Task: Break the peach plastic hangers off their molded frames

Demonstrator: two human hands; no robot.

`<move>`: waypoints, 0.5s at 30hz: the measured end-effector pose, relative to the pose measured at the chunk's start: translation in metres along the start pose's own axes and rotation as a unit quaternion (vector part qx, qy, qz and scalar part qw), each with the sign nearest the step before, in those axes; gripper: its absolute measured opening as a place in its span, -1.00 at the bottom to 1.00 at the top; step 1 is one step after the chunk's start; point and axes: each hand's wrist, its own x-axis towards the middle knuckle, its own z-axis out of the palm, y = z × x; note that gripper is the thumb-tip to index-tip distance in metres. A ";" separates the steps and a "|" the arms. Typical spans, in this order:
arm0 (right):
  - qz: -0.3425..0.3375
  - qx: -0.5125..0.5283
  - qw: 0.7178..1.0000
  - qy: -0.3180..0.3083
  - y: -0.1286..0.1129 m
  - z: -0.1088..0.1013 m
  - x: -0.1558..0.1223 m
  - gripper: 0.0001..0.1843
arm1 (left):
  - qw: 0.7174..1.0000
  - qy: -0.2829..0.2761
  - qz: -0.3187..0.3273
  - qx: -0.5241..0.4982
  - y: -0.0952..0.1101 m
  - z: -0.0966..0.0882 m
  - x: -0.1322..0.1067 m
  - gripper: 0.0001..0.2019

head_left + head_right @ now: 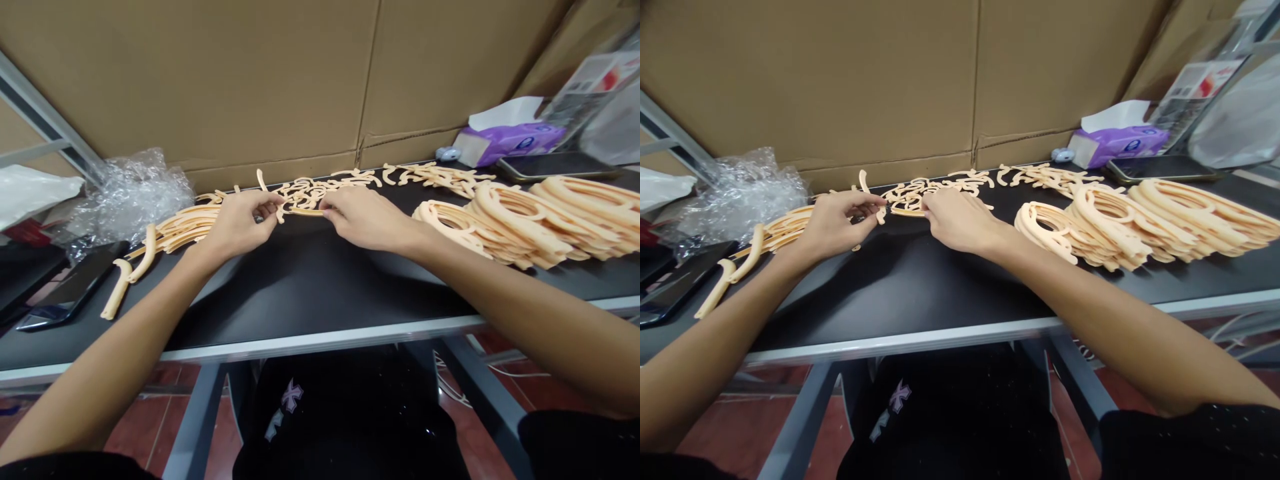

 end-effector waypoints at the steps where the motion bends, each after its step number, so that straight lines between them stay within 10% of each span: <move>1: 0.002 -0.002 1.000 -0.003 0.000 0.000 0.000 -0.69 | 1.000 0.000 0.005 0.012 -0.001 0.000 0.000 -0.67; 15: 0.022 -0.022 0.999 0.012 -0.003 -0.005 -0.002 -0.73 | 0.973 0.036 0.068 0.216 -0.001 -0.008 0.000 -0.76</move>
